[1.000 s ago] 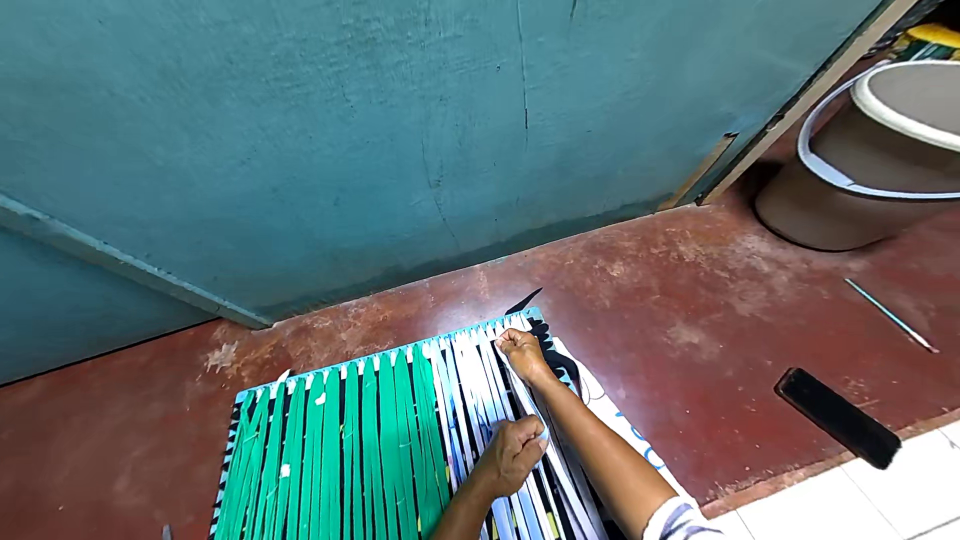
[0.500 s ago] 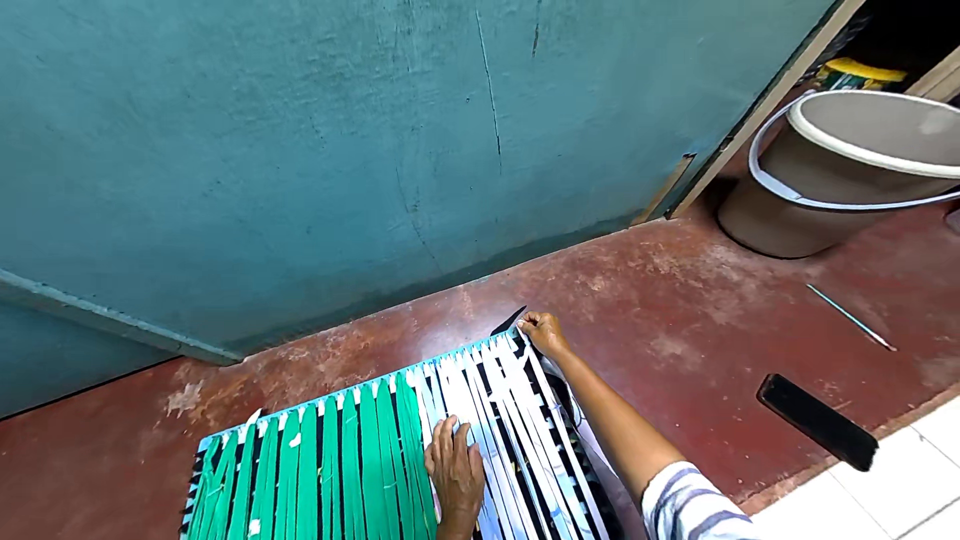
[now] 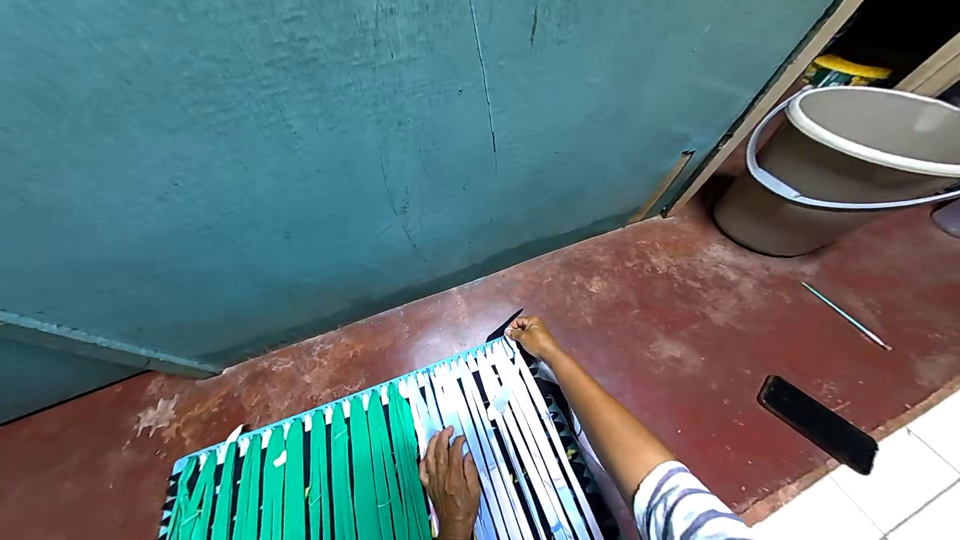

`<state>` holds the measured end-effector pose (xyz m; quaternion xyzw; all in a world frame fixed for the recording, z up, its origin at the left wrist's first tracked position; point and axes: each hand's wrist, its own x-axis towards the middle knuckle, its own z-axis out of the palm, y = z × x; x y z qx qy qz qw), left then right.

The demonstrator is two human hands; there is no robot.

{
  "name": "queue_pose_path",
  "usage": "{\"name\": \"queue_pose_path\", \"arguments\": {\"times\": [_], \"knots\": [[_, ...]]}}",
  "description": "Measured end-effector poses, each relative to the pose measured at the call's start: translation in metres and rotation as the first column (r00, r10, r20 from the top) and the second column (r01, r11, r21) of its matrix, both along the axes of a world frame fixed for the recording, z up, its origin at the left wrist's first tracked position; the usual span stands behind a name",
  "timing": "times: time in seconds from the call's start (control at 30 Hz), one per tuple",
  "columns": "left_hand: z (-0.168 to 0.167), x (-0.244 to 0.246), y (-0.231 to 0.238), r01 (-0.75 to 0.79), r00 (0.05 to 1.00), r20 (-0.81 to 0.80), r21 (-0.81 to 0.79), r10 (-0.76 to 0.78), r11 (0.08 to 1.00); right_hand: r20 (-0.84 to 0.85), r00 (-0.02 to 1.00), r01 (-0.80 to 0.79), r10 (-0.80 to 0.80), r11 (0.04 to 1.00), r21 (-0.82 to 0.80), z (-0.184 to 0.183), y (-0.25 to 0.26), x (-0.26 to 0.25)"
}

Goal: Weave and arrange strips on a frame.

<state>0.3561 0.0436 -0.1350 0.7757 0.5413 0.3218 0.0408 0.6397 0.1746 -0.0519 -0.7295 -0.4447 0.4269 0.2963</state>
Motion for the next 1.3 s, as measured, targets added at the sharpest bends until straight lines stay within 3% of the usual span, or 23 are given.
{"name": "queue_pose_path", "arguments": {"times": [0.4, 0.6, 0.73, 0.83, 0.97, 1.13, 1.3], "knots": [[-0.004, -0.003, -0.001, -0.012, 0.999, 0.037, 0.05, 0.01, 0.999, -0.107, 0.992, 0.059, -0.068, 0.995, -0.083, -0.001, 0.0, 0.001], [-0.003, -0.002, 0.0, -0.032, 0.999, 0.033, 0.075, 0.029, 0.997, 0.0, 0.994, 0.112, -0.113, 0.985, -0.128, 0.003, 0.002, -0.007], [-0.001, -0.003, 0.0, -0.034, 0.999, 0.042, 0.038, 0.033, 0.999, 0.036, 0.994, 0.102, -0.102, 0.995, 0.013, -0.004, -0.003, -0.012], [-0.001, -0.003, 0.001, -0.036, 0.998, 0.047, 0.029, 0.034, 0.999, 0.204, 0.979, -0.006, -0.026, 0.988, 0.155, -0.01, -0.012, -0.017], [0.004, -0.002, 0.0, -0.025, 0.997, 0.073, -0.03, 0.027, 0.999, 0.396, 0.918, -0.131, 0.04, 0.969, 0.207, -0.007, -0.022, -0.029], [0.002, -0.001, 0.001, -0.012, 0.995, 0.095, -0.035, 0.016, 0.999, 0.392, 0.92, -0.133, 0.024, 0.959, 0.252, -0.007, -0.024, -0.031], [0.004, -0.001, -0.001, 0.003, 0.993, 0.117, -0.048, 0.003, 0.999, 0.417, 0.908, -0.031, -0.049, 0.983, 0.182, -0.006, -0.031, -0.043]]}}
